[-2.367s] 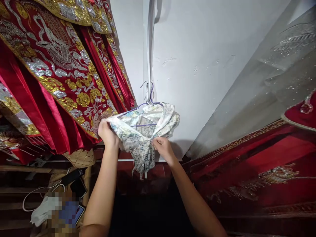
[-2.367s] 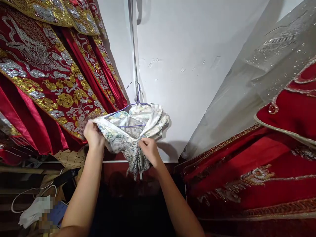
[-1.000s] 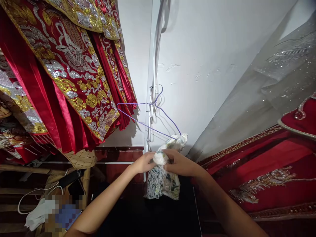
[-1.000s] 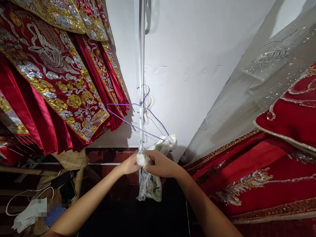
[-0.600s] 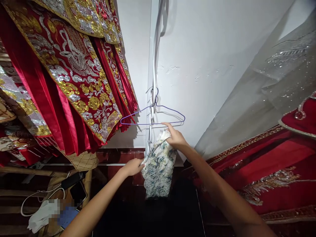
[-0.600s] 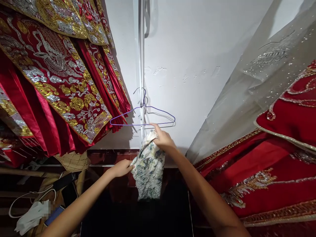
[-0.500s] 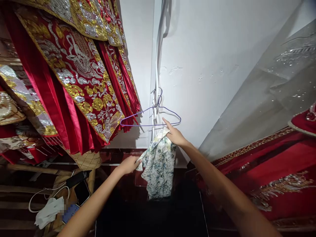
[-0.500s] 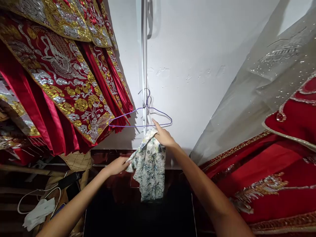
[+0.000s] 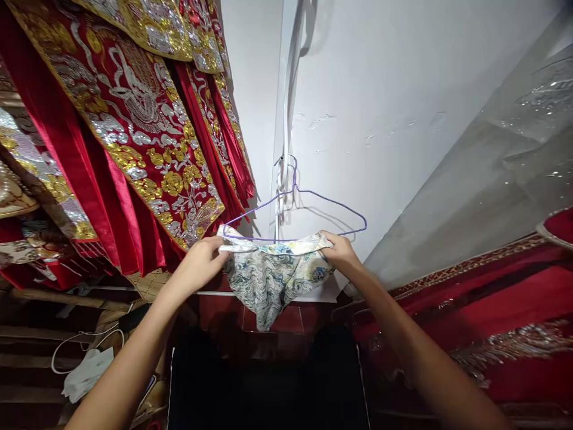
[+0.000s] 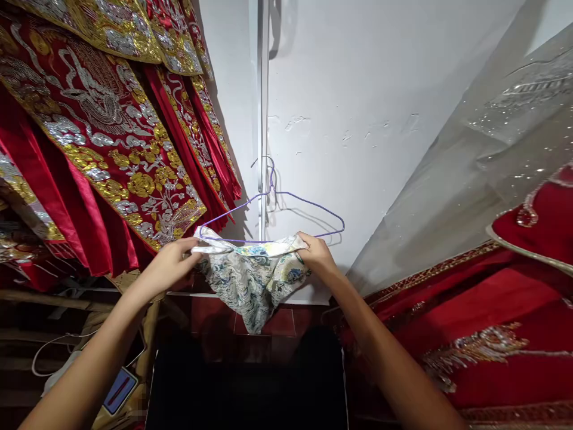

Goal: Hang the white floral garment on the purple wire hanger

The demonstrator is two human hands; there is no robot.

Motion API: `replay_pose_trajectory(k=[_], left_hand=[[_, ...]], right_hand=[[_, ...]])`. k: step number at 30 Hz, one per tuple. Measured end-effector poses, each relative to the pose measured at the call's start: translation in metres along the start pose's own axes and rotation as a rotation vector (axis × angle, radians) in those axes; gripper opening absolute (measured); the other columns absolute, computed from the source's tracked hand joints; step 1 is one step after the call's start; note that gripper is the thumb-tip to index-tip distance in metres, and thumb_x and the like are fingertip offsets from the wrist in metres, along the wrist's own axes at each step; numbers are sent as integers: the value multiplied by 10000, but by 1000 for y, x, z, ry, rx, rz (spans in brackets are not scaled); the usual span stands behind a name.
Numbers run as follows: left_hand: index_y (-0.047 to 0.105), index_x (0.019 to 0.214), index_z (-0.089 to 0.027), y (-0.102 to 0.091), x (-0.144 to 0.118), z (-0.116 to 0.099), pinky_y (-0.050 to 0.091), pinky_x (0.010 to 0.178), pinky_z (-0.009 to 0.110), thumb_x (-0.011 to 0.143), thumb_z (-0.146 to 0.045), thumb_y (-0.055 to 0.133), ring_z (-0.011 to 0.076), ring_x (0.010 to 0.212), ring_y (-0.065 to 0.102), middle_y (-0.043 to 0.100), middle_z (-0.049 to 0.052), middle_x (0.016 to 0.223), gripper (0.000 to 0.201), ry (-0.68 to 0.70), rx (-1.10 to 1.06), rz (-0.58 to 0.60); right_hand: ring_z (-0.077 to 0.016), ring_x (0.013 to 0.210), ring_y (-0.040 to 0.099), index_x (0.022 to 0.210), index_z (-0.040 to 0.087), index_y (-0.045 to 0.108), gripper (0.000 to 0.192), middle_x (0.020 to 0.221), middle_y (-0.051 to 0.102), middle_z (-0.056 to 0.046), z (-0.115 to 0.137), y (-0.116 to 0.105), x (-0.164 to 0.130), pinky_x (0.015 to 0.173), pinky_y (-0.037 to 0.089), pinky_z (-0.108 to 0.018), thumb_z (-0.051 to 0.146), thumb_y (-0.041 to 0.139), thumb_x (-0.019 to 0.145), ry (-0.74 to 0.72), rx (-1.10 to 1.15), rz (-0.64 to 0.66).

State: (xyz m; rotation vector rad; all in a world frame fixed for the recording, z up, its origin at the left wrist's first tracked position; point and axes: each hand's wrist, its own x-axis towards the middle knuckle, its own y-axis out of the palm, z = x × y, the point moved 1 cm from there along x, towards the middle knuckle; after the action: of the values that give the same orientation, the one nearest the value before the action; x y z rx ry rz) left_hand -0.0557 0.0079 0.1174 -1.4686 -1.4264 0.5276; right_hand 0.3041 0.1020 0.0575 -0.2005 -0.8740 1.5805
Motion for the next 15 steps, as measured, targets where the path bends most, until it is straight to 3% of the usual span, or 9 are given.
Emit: replay_pose_trajectory(k=[4, 7, 10, 13, 15], left_hand=[[511, 679, -205, -17, 16, -5, 391, 636, 301, 878, -331, 503, 198, 677, 551, 601, 26, 733, 235, -52, 69, -64], [498, 712, -201, -18, 35, -9, 416, 692, 293, 881, -288, 498, 194, 753, 561, 604, 32, 798, 191, 61, 27, -150], [572, 929, -196, -10, 59, -14, 452, 817, 301, 907, -228, 457, 200, 891, 600, 652, 50, 972, 121, 216, -84, -157], [546, 1217, -201, 1, 78, -9, 449, 928, 333, 898, -149, 435, 218, 1053, 605, 651, 79, 1165, 342, 271, -126, -180], [558, 1254, -190, 8, 85, -2, 446, 958, 348, 905, -130, 412, 224, 1088, 600, 646, 93, 1191, 383, 282, -113, -200]], right_hand=[[-167, 693, 481, 693, 184, 540, 95, 674, 528, 11, 10, -11, -3, 592, 339, -245, 279, 536, 694, 29, 102, 80], [-167, 697, 495, 692, 181, 561, 91, 683, 552, 12, 17, -9, -8, 580, 346, -239, 272, 548, 684, 47, 109, 123], [-177, 710, 540, 717, 193, 618, 96, 702, 617, 12, 29, -3, -17, 593, 383, -242, 234, 536, 692, 62, 53, 174], [-216, 836, 617, 969, 237, 714, 300, 882, 710, -7, 40, -2, -28, 701, 463, -273, 214, 559, 713, 45, 76, 172], [-233, 914, 639, 1279, 258, 622, 572, 1017, 714, -34, 42, -8, -34, 774, 494, -301, 209, 591, 710, 46, 127, 25]])
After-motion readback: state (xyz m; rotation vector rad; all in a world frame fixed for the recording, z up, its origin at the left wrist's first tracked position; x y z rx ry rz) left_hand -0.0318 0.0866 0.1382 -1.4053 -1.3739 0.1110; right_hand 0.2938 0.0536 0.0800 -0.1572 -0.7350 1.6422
